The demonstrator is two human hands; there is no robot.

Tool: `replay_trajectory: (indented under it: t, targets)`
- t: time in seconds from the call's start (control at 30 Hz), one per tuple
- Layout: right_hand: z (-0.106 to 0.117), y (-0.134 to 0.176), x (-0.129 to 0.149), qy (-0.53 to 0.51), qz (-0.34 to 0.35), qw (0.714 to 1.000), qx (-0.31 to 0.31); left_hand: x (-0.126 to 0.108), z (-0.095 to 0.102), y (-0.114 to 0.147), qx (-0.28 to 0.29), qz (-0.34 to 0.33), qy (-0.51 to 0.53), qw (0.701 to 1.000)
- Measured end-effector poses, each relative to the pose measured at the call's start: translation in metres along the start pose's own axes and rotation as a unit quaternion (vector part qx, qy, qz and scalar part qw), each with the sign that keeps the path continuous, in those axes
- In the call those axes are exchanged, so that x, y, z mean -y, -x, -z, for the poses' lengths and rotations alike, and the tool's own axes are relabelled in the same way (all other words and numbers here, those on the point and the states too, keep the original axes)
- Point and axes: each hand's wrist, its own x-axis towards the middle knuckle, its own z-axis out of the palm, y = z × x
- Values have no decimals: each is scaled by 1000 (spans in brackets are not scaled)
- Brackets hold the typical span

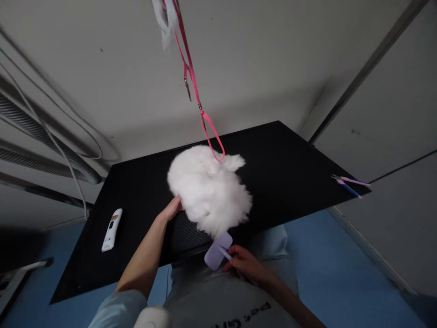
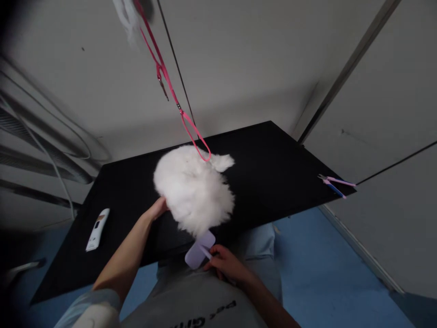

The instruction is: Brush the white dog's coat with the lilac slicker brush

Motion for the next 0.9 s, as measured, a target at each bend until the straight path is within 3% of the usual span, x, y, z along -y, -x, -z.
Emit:
replay_trajectory:
  t: [0.1,0.17,0.27,0.33,0.43,0.5,0.6,0.73,0.9]
  targets:
    - [-1,-2,14,31,-3,999,24,13,-11,3,37,36,77,996]
    - [-6,-16,30,45,44,998,29,15,-19,6,46,33,121,991]
    - [-21,-43,45,19,129,989,-64,13,-31,7,57,31,185,981]
    - [-34,-54,43,-14,111,985,-135,13,-42,5,63,38,220,973]
    - [-42,-58,39,-63,35,992,-102,18,-63,-8,101,60,249,961]
    - [-35,-60,48,-81,56,991,-88,24,-81,-20,133,76,252,955]
    - [-9,-66,74,-80,146,972,-169,31,-107,-36,154,72,254,952]
    - [24,-60,81,-87,112,973,-184,34,-127,-47,151,51,254,954]
    - [46,-37,71,-118,129,968,-180,36,-149,-54,155,60,217,962]
